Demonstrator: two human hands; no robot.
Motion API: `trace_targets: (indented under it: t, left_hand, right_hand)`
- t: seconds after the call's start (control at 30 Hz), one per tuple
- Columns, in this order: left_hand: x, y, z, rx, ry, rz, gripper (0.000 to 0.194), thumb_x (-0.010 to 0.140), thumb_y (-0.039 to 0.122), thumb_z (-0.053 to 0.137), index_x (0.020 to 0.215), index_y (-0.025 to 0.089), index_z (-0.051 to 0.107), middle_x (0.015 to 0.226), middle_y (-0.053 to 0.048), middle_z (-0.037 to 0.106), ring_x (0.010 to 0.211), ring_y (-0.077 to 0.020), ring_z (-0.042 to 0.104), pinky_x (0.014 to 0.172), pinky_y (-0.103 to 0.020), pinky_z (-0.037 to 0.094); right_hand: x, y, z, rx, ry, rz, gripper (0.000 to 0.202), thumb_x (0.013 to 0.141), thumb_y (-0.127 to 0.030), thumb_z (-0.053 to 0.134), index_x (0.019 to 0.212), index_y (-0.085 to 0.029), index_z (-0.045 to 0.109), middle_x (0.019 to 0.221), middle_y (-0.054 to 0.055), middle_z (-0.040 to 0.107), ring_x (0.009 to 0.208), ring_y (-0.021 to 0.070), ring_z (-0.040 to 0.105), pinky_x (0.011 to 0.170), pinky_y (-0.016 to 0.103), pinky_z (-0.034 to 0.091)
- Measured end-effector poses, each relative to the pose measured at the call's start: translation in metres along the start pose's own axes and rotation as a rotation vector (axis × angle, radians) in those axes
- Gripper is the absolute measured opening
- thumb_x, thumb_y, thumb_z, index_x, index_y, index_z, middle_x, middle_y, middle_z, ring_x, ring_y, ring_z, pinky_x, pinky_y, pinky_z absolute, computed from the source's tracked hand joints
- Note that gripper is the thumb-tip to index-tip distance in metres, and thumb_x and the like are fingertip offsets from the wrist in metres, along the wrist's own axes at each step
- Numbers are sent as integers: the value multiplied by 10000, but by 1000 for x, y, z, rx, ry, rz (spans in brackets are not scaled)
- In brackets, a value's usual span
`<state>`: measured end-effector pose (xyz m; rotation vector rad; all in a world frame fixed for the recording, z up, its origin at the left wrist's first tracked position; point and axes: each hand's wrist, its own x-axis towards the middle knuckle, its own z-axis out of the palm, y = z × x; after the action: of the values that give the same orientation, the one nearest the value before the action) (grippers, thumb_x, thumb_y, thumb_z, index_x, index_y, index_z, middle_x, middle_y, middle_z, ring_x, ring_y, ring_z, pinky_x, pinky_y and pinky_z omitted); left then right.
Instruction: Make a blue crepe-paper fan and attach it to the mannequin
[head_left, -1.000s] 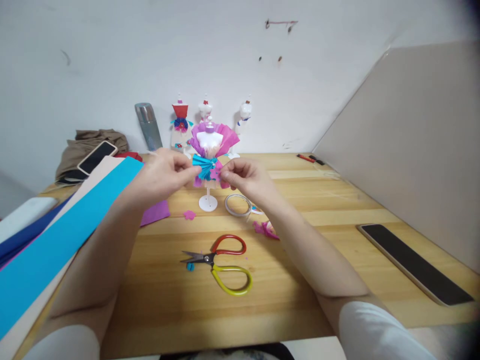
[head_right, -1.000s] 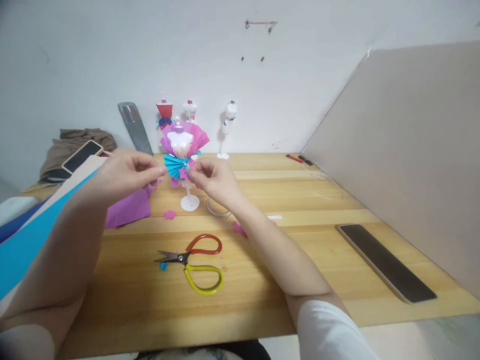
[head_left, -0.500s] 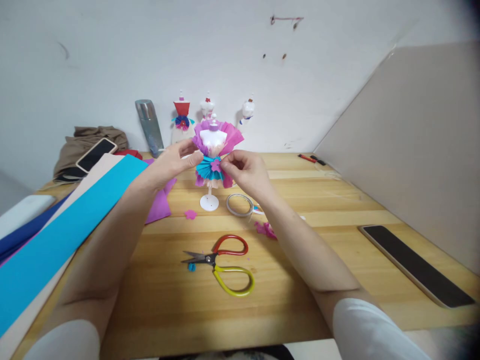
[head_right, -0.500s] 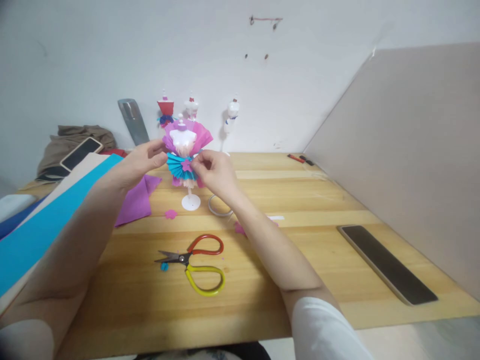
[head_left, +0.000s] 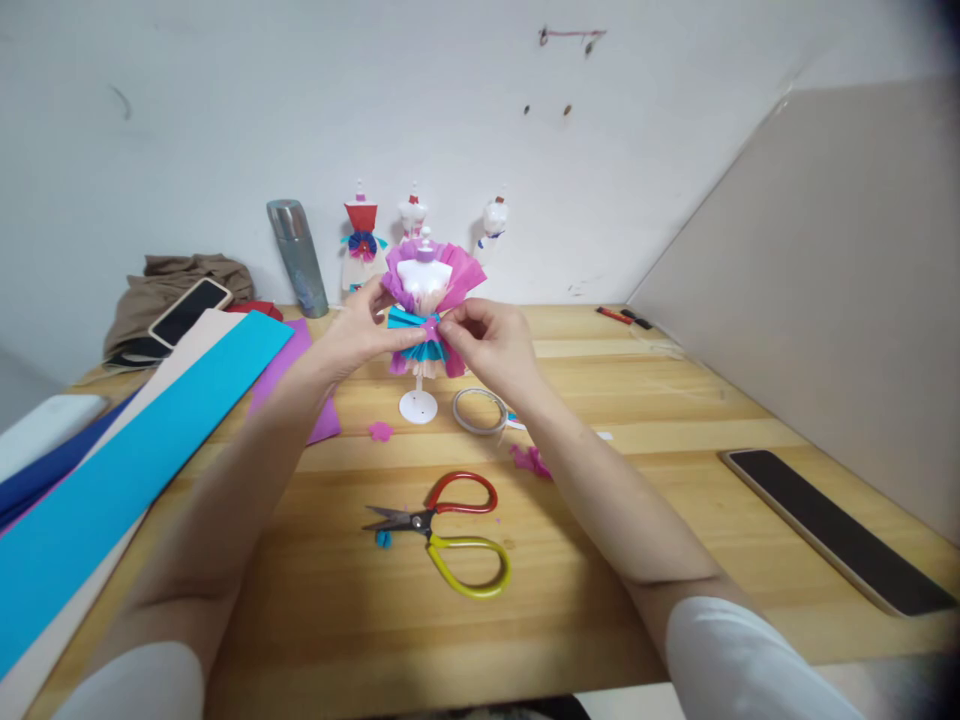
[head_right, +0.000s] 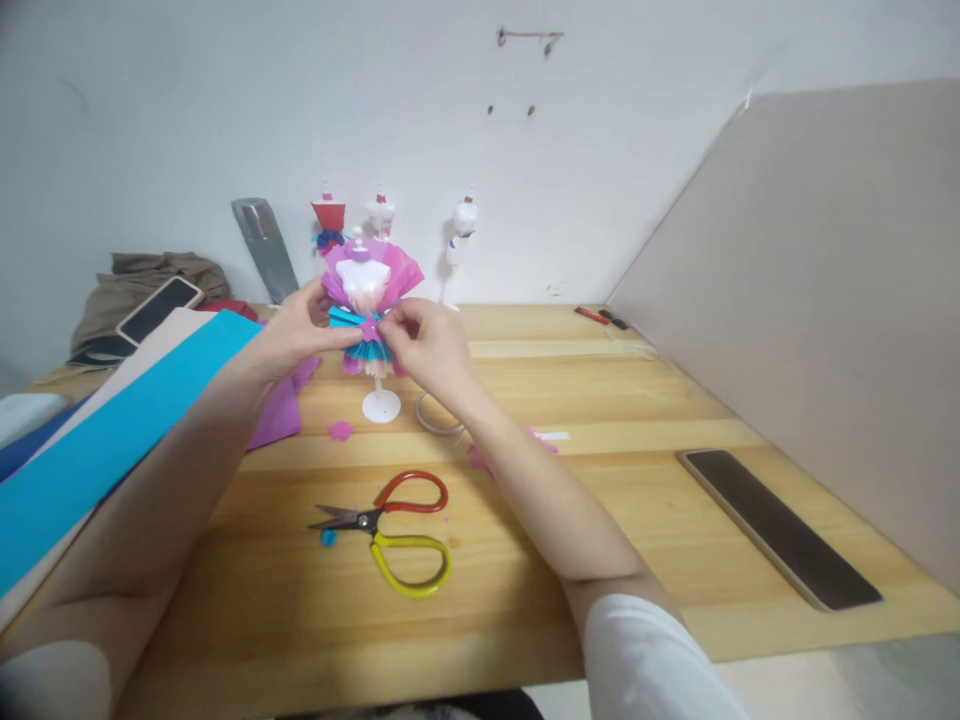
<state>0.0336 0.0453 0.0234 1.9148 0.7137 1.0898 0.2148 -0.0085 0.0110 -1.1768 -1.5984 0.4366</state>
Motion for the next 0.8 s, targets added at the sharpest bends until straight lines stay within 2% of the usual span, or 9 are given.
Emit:
trace_targets:
  t: [0.2,0.4,0.63,0.8]
  left_hand:
    - [3,-7,7,-18,51,47,677,596,437,877,1143,195,559,1168,-85,703,1120,-278,665,883,-379,563]
    - [2,-8,12,-7,93,15,598,647,460,854,1095,180,573,1091,-81,708,1044,-285,674,857,-410,561]
    - [2,-7,16,-158,117,-8,578,587,450,903,999,170,609,951,-60,718,913,-263,697,809,-412,590]
    - [3,-9,16,-145,143,-4,551,572,421,914,987,186,638,959,-58,730,915,-267,697,821,-426,587]
  right_hand:
    - [-2,-2,2,-57,33,-27,141,805,-267,590,684,-195,594,627,10,589,605,146,533,573,266,390]
    - [-1,1,4,-110,51,-45,123,810,-241,594,697,-193,599,642,6,606,616,144,547,598,268,402]
    - [0,6,6,-162,80,-89,135,813,-235,590,687,-191,606,623,5,598,603,142,545,570,259,390]
    - [-1,3,7,-159,73,-99,116,796,-259,621,701,-195,604,635,10,610,631,153,580,573,258,411]
